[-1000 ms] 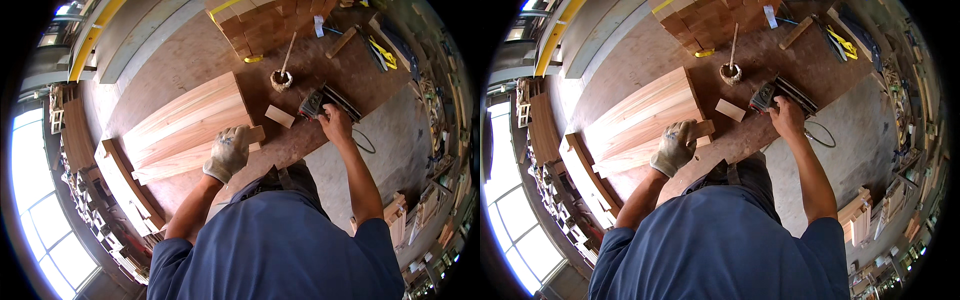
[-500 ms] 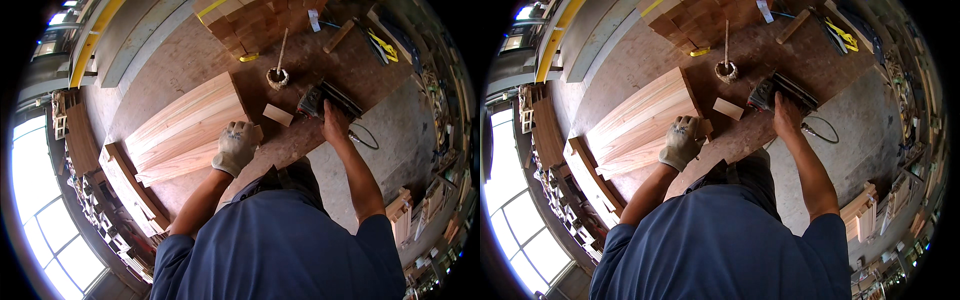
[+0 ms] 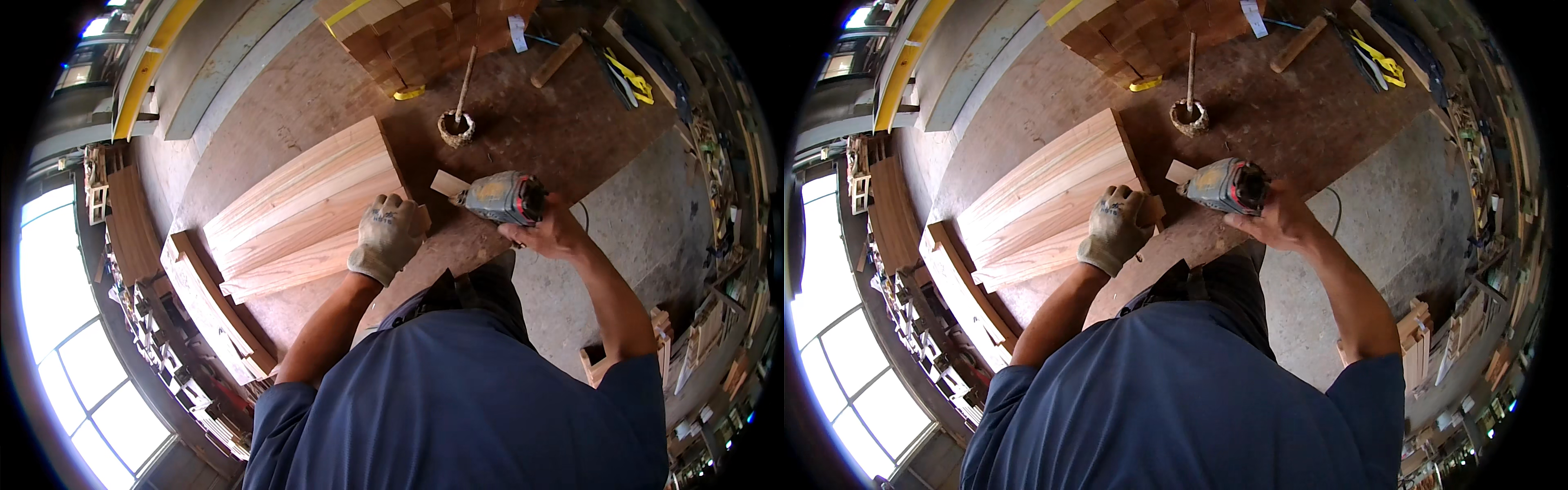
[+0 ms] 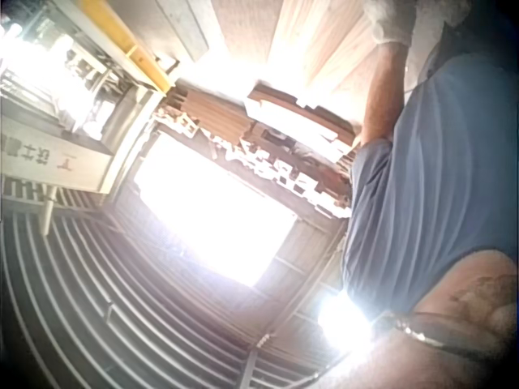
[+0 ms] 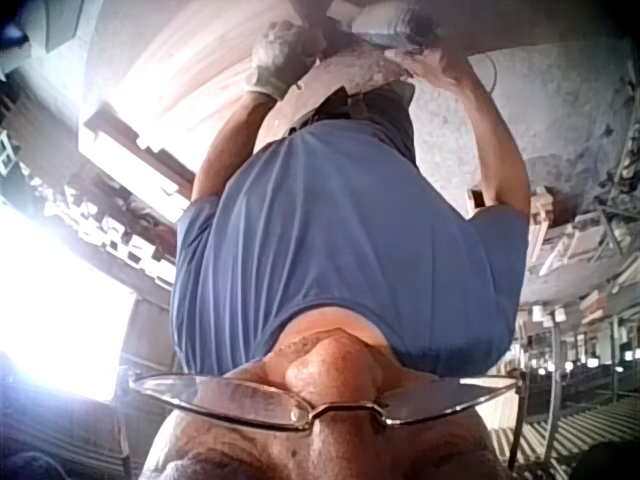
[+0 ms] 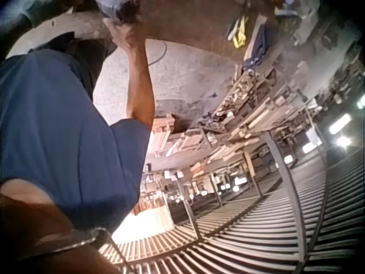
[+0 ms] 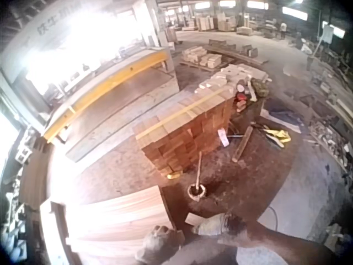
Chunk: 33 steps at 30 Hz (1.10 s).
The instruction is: The person applies glue to small wooden blocks and attaches them to a larger wooden panel using a nail gun. The process is repeated for multiple blocks, securing them in place on the panel.
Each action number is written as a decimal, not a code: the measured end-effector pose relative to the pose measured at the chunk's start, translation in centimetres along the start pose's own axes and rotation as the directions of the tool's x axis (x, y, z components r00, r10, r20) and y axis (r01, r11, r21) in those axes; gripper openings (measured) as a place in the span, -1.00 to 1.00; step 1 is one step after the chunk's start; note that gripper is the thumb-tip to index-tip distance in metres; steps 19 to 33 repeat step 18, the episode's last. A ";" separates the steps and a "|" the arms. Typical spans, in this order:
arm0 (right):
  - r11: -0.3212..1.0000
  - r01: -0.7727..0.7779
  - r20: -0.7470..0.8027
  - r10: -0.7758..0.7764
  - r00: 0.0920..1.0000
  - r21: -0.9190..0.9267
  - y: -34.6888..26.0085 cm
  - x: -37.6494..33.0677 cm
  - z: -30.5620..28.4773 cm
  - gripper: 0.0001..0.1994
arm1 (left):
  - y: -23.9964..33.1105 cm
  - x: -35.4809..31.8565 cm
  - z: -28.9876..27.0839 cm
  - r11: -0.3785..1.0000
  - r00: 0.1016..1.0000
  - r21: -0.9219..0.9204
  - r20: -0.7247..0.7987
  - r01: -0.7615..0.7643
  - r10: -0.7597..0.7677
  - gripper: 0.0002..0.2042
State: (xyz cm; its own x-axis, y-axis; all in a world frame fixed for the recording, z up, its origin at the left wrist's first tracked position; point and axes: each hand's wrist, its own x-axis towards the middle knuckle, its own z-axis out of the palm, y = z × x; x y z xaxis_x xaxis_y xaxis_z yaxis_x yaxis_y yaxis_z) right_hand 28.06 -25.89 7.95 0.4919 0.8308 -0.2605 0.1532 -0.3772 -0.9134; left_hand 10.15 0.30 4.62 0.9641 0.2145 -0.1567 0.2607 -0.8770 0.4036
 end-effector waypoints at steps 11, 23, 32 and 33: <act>0.934 0.229 0.176 -0.185 0.967 -0.274 0.8 2.4 1.2 -0.58 | -0.2 0.2 -0.1 1.000 1.000 -0.025 0.028 -0.011 0.011 -0.70; 0.917 0.232 0.230 -0.161 0.960 -0.324 2.6 3.3 1.7 -0.61 | -0.6 0.2 0.3 0.999 0.999 -0.033 0.049 -0.009 0.011 -0.68; 0.917 0.232 0.230 -0.161 0.960 -0.324 2.6 3.3 1.7 -0.61 | -0.6 0.2 0.3 0.999 0.999 -0.033 0.049 -0.009 0.011 -0.68; 0.917 0.232 0.230 -0.161 0.960 -0.324 2.6 3.3 1.7 -0.61 | -0.6 0.2 0.3 0.999 0.999 -0.033 0.049 -0.009 0.011 -0.68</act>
